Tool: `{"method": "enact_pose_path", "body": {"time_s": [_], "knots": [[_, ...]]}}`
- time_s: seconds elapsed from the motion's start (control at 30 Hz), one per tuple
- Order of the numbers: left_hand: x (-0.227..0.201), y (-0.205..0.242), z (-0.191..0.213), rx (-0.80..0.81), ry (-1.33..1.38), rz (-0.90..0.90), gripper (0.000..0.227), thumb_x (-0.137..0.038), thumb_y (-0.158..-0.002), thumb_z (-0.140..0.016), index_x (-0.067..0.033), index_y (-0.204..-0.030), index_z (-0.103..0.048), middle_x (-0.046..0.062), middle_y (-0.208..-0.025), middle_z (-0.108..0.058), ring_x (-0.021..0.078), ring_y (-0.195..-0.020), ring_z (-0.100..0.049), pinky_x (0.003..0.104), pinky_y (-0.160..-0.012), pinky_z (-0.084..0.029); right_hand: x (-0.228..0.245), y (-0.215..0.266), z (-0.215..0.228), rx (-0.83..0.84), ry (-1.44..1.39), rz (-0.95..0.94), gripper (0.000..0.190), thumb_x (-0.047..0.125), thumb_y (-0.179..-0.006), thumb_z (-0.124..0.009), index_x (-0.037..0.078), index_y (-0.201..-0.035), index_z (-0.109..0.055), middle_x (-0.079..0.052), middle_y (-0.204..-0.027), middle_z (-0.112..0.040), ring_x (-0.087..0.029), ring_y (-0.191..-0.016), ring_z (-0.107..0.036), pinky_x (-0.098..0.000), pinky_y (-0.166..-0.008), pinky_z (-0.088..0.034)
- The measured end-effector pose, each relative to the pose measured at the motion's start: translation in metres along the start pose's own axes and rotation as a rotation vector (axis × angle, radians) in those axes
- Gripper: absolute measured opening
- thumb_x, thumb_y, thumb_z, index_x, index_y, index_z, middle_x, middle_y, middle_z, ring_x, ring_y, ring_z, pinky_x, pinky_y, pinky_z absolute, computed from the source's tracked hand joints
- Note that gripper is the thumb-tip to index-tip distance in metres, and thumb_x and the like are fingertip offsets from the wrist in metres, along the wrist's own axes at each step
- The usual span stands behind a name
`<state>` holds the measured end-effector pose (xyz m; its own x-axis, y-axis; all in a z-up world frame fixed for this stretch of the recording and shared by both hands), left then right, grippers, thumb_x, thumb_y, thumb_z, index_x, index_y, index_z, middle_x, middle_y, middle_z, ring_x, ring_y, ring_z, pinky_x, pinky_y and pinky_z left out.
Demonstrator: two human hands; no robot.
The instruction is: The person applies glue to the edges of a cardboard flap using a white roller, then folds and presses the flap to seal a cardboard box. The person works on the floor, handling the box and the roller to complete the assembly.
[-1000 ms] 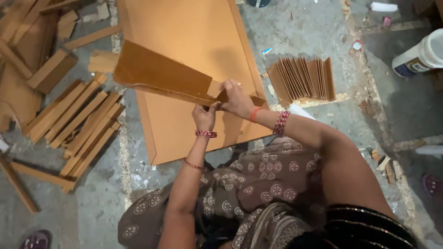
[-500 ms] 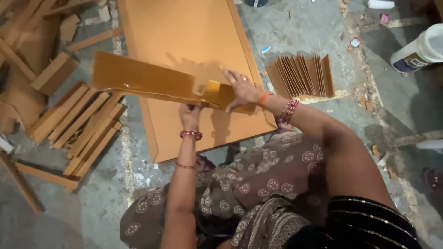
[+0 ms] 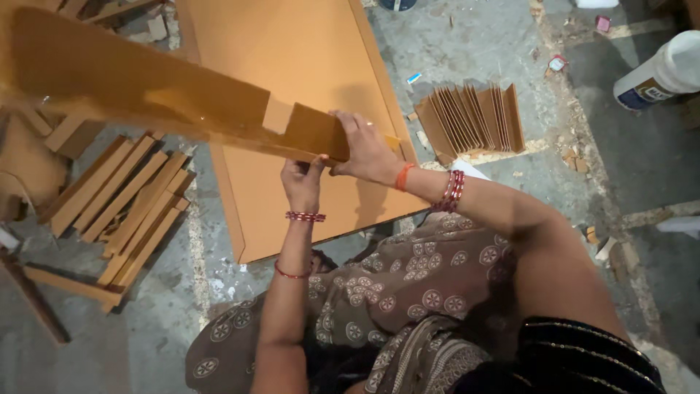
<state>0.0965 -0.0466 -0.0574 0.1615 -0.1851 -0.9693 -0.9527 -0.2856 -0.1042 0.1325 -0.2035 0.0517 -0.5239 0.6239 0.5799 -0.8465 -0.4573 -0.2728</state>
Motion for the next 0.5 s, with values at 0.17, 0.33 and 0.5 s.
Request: {"method": "enact_pose_path", "body": {"time_s": [0.17,0.33,0.5], "knots": [[0.015,0.002,0.011,-0.077,-0.109,-0.028,0.013,0.0,-0.095,-0.076,0.0029,-0.103,-0.067,0.007,-0.093,-0.074,0.012,-0.082,-0.066,0.026,-0.075,-0.054,-0.005,0.012,-0.017,0.016,0.072,-0.092,0.079,0.036,-0.071,-0.091,0.003,-0.132,-0.052,-0.018,-0.118,-0.063,-0.039,-0.112,-0.062,-0.05,-0.094,-0.049],[0.036,-0.004,0.01,-0.187,0.128,-0.09,0.014,0.001,-0.092,-0.074,0.0008,-0.102,-0.064,0.005,-0.094,-0.073,0.0106,-0.083,-0.068,0.026,-0.078,-0.056,-0.016,0.01,-0.038,0.042,0.036,-0.021,0.086,0.034,-0.073,-0.09,0.002,-0.14,-0.045,-0.022,-0.129,-0.06,-0.041,-0.121,-0.059,-0.048,-0.102,-0.049],[0.015,-0.01,0.016,-0.048,0.092,-0.117,0.015,-0.007,-0.097,-0.075,-0.0021,-0.107,-0.065,0.002,-0.095,-0.07,0.0059,-0.08,-0.061,0.021,-0.072,-0.049,-0.029,-0.006,-0.023,0.173,0.035,0.069,0.131,0.037,-0.065,-0.097,0.009,-0.159,-0.011,-0.031,-0.151,-0.038,-0.055,-0.133,-0.041,-0.0595,-0.101,-0.035]]}}
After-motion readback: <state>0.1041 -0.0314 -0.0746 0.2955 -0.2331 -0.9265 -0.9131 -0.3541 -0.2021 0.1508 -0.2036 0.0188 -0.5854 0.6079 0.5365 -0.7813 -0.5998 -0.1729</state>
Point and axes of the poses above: each hand's wrist, its own y-axis away from the middle knuckle, its own z-axis out of the back of the hand, x = y × z, the point moved 7 cm from there along -y, towards the middle knuckle
